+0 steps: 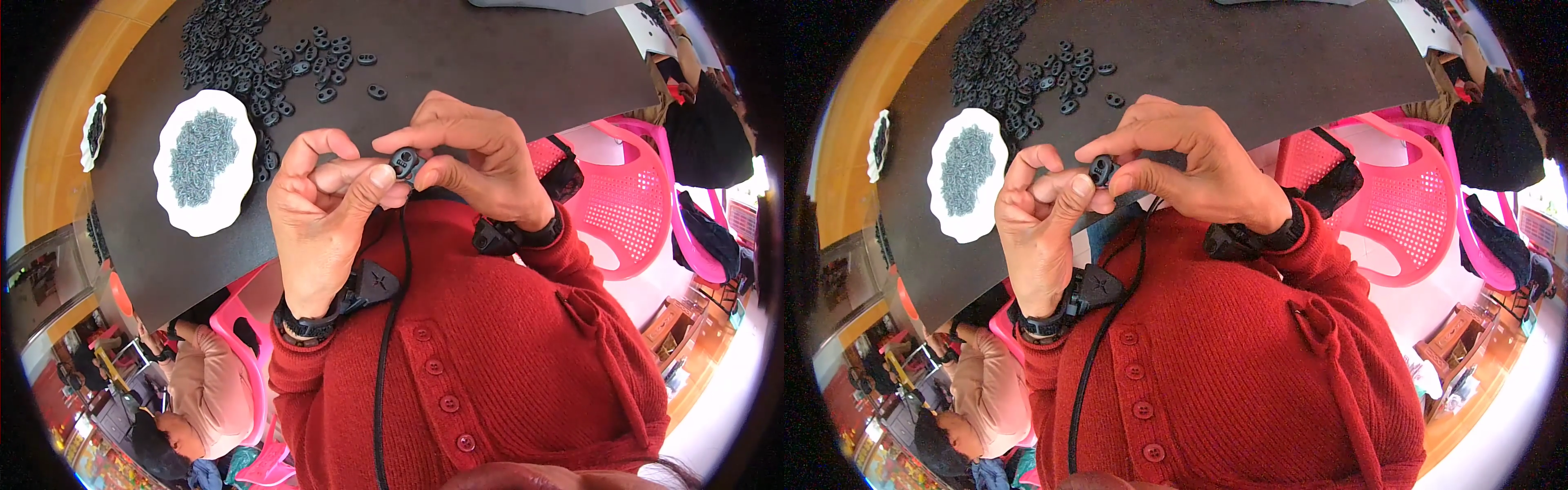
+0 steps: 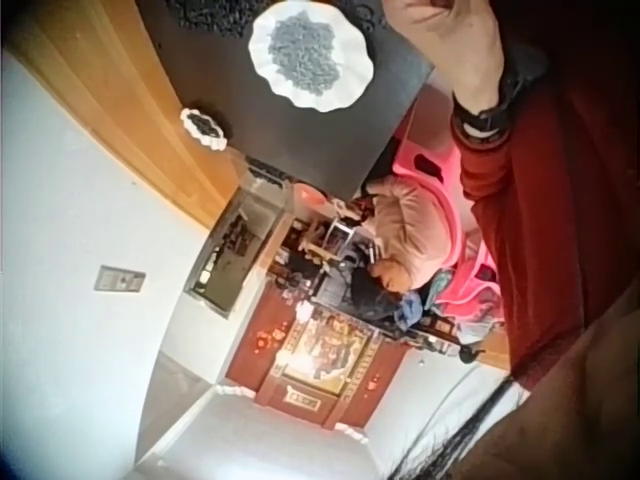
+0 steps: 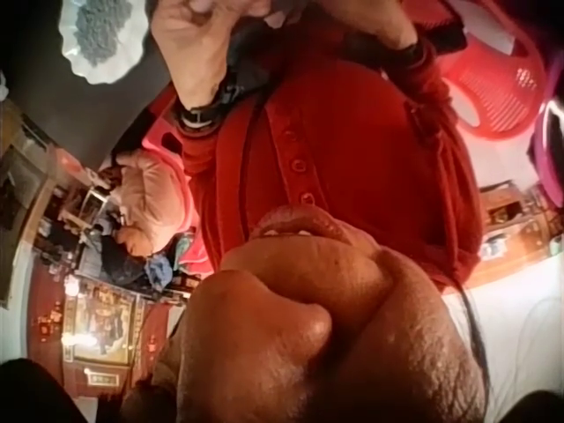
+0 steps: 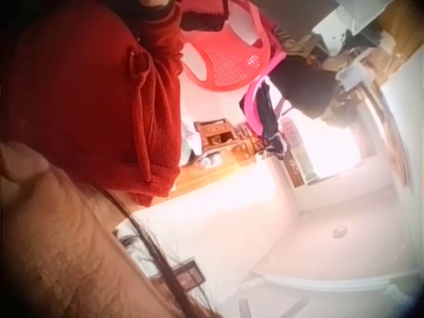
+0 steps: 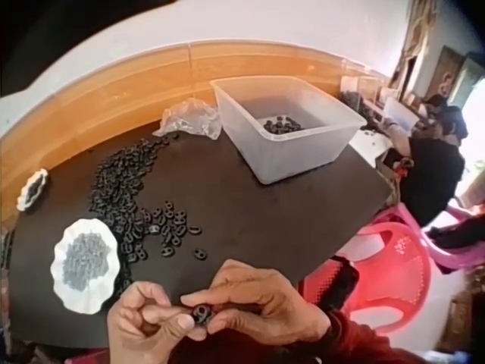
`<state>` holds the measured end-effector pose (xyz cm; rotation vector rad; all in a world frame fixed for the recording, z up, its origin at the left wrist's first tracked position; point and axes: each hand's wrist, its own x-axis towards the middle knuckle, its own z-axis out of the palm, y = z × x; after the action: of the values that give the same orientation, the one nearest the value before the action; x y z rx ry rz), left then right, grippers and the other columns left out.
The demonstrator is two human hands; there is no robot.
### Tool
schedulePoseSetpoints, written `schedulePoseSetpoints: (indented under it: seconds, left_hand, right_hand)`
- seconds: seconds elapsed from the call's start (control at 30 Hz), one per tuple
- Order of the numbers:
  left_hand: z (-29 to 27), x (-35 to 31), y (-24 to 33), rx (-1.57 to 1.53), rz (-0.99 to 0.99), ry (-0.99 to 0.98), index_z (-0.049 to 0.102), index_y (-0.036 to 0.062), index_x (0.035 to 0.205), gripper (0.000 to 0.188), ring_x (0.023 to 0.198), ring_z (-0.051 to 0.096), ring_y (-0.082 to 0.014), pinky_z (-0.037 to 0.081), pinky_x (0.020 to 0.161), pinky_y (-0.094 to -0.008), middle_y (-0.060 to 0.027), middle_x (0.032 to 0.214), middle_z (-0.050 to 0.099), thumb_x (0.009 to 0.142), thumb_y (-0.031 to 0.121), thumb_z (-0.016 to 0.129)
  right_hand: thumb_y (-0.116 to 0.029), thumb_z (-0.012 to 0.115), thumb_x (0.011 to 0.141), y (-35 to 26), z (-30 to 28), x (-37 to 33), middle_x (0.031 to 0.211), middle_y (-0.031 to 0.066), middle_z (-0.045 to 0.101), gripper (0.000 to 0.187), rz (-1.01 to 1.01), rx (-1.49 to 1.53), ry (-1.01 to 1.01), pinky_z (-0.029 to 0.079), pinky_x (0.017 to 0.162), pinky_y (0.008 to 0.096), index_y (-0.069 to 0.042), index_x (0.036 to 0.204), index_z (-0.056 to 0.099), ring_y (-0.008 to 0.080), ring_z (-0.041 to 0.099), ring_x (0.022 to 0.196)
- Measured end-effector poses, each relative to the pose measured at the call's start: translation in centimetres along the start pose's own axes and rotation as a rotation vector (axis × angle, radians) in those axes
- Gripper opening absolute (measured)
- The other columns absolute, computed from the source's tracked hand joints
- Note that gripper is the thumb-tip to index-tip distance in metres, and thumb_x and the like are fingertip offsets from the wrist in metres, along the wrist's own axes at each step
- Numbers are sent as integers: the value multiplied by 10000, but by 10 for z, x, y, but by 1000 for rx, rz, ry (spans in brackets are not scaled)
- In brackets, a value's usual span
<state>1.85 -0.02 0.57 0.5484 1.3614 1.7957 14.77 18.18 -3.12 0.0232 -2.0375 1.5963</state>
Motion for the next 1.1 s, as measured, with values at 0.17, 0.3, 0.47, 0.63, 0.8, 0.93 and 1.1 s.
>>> schedulePoseSetpoints:
  seconds: [0.17,0.3,0.47,0.63,0.8,0.93,1.1]
  left_hand:
    - [1,-1,-1,21,3,2,549,36,1210,321,810,780,-162,622,806,-291,-125,945,834,1039,43,821]
    - [3,-1,-3,7,10,-6,545,36,1211,328,809,779,-165,616,804,-289,-125,944,833,1037,41,823]
    - [5,-1,-3,-7,13,-12,528,-4,1214,291,872,803,-179,658,857,-316,-170,977,840,1049,-55,763]
    - [6,-2,-4,-8,-10,-1,534,-5,1225,296,875,801,-175,656,852,-311,-166,977,841,1046,-65,761]
    - [9,-1,-4,8,-23,-4,560,-3,1216,265,867,794,-165,656,839,-304,-155,979,842,1048,-67,755]
    - [8,-2,-4,25,-15,16,572,-8,1215,251,859,793,-165,661,837,-310,-155,990,841,1051,-63,753]
    - [6,2,-3,-28,-23,17,587,-27,1268,266,851,802,-177,670,826,-322,-161,1010,841,1059,-45,750]
  right_hand:
    - [-316,837,991,-6,0,-1,864,31,701,338,-30,-91,8,486,829,361,-58,1209,847,213,610,855]
    - [-195,839,977,-12,-1,0,858,40,710,206,-80,-172,23,512,848,389,-95,1156,835,262,647,848]
    - [-183,834,982,-13,0,-4,855,27,713,179,-119,-208,72,525,843,386,-97,1139,837,262,654,844]
    - [-170,840,976,-9,0,-6,852,26,713,169,-148,-219,72,530,833,383,-92,1126,840,255,656,845]
    - [-363,818,1010,0,6,-9,838,13,673,329,-195,-282,147,497,801,364,-56,1124,855,211,590,822]
    - [-345,835,989,2,8,-8,847,12,682,319,-195,-254,160,497,804,363,-58,1127,854,207,590,822]
    - [-321,849,971,1,2,-3,853,4,661,359,-166,-212,109,487,827,354,-63,1222,856,199,588,849]
